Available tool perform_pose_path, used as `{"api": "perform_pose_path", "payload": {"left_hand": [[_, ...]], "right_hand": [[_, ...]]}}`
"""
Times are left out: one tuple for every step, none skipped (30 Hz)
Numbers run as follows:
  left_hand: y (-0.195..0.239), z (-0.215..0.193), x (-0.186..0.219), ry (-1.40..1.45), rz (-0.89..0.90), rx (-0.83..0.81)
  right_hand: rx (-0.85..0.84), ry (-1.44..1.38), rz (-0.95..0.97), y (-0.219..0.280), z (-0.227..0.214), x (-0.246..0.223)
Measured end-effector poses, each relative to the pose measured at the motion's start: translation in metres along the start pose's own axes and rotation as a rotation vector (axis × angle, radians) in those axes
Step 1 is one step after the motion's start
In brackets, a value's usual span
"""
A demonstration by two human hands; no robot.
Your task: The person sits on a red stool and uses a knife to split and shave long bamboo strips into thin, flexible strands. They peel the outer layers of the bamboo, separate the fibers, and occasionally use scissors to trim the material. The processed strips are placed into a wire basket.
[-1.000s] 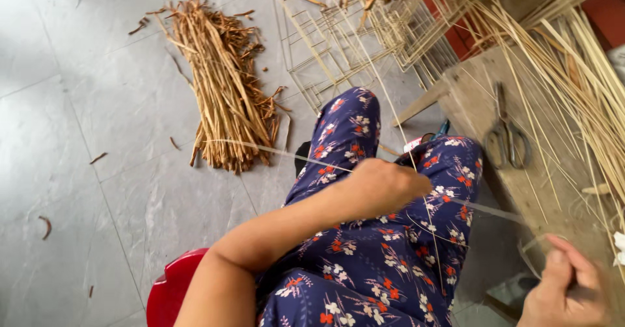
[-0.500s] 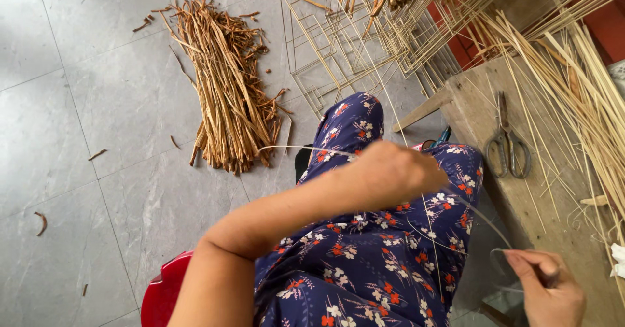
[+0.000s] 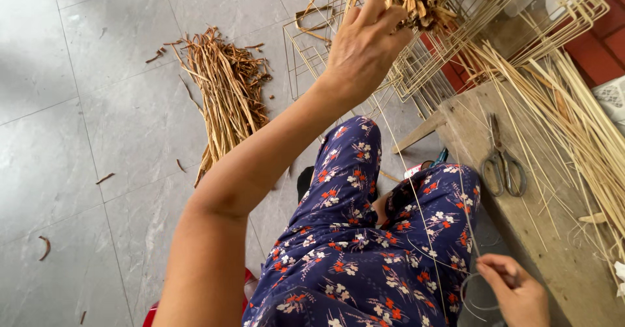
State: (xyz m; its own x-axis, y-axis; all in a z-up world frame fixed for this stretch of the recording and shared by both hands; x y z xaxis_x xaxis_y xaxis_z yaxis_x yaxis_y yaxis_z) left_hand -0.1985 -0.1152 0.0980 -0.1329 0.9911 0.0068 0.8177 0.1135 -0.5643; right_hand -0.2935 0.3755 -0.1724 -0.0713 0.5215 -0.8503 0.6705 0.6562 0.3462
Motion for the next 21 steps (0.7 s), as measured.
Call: {"api": "perform_pose_path", "payload": {"left_hand": [[-0.003, 0.012, -0.003, 0.021, 0.000, 0.017], [-0.007, 0.025, -0.008, 0.039, 0.002, 0.036], [-0.009, 0.040, -0.012, 0.057, 0.005, 0.056], [-0.010, 0.060, -0.017, 0.061, -0.026, 0.036], [-0.009, 0.080, -0.022, 0.066, -0.058, 0.016], [-0.007, 0.100, -0.027, 0.072, -0.091, -0.007], [0.001, 0.119, -0.031, 0.089, -0.099, -0.027], [0.012, 0.138, -0.031, 0.109, -0.106, -0.049], [0.022, 0.160, -0.028, 0.096, -0.146, -0.107], [0.032, 0.180, -0.025, 0.082, -0.184, -0.163], [0.043, 0.203, -0.018, 0.077, -0.197, -0.289], [0.056, 0.223, -0.010, 0.072, -0.210, -0.419], [0.065, 0.225, 0.000, 0.101, -0.194, -0.367], [0.077, 0.224, 0.011, 0.131, -0.178, -0.321], [0.086, 0.220, 0.020, 0.161, -0.164, -0.274], [0.093, 0.219, 0.027, 0.175, -0.167, -0.270], [0.098, 0.217, 0.033, 0.188, -0.170, -0.266], [0.103, 0.214, 0.037, 0.200, -0.172, -0.259], [0.110, 0.211, 0.041, 0.229, -0.191, -0.256], [0.114, 0.208, 0.043, 0.255, -0.209, -0.247], [0.118, 0.206, 0.046, 0.281, -0.226, -0.238]], "right_hand": [[-0.003, 0.009, -0.003, -0.002, 0.008, -0.007], [-0.004, 0.016, -0.011, -0.005, 0.016, -0.016], [-0.004, 0.023, -0.018, -0.009, 0.022, -0.024], [0.007, 0.029, -0.002, -0.012, 0.027, -0.030], [0.017, 0.034, 0.014, -0.015, 0.030, -0.035], [0.026, 0.040, 0.034, -0.017, 0.035, -0.040], [0.047, 0.065, 0.034, -0.020, 0.037, -0.047], [0.067, 0.090, 0.038, -0.021, 0.040, -0.053], [0.087, 0.116, 0.042, -0.024, 0.042, -0.059], [0.103, 0.157, 0.086, -0.026, 0.044, -0.062], [0.118, 0.198, 0.130, -0.029, 0.045, -0.064], [0.132, 0.238, 0.177, -0.031, 0.047, -0.066], [0.128, 0.240, 0.192, -0.036, 0.049, -0.069], [0.121, 0.241, 0.214, -0.039, 0.050, -0.070], [0.114, 0.241, 0.235, -0.042, 0.051, -0.070], [0.111, 0.289, 0.188, -0.044, 0.052, -0.075], [0.107, 0.335, 0.142, -0.047, 0.055, -0.080], [0.104, 0.382, 0.092, -0.050, 0.057, -0.085], [0.095, 0.355, 0.153, -0.049, 0.058, -0.080], [0.088, 0.328, 0.209, -0.049, 0.060, -0.075], [0.081, 0.301, 0.265, -0.048, 0.061, -0.071]]}}
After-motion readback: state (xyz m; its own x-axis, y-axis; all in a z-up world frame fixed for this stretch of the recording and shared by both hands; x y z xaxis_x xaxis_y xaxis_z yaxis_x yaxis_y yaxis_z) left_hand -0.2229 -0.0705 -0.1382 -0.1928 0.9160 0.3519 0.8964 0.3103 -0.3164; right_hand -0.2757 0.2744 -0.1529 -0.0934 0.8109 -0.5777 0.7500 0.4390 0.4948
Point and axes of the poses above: each hand's wrist, its own y-axis away from the middle knuckle, its own z-axis out of the palm, x = y × z, the point moved 9 cm from there along -y, towards the middle knuckle, and after that the axes turned 15 degrees about -x, right-handed, at the moved point
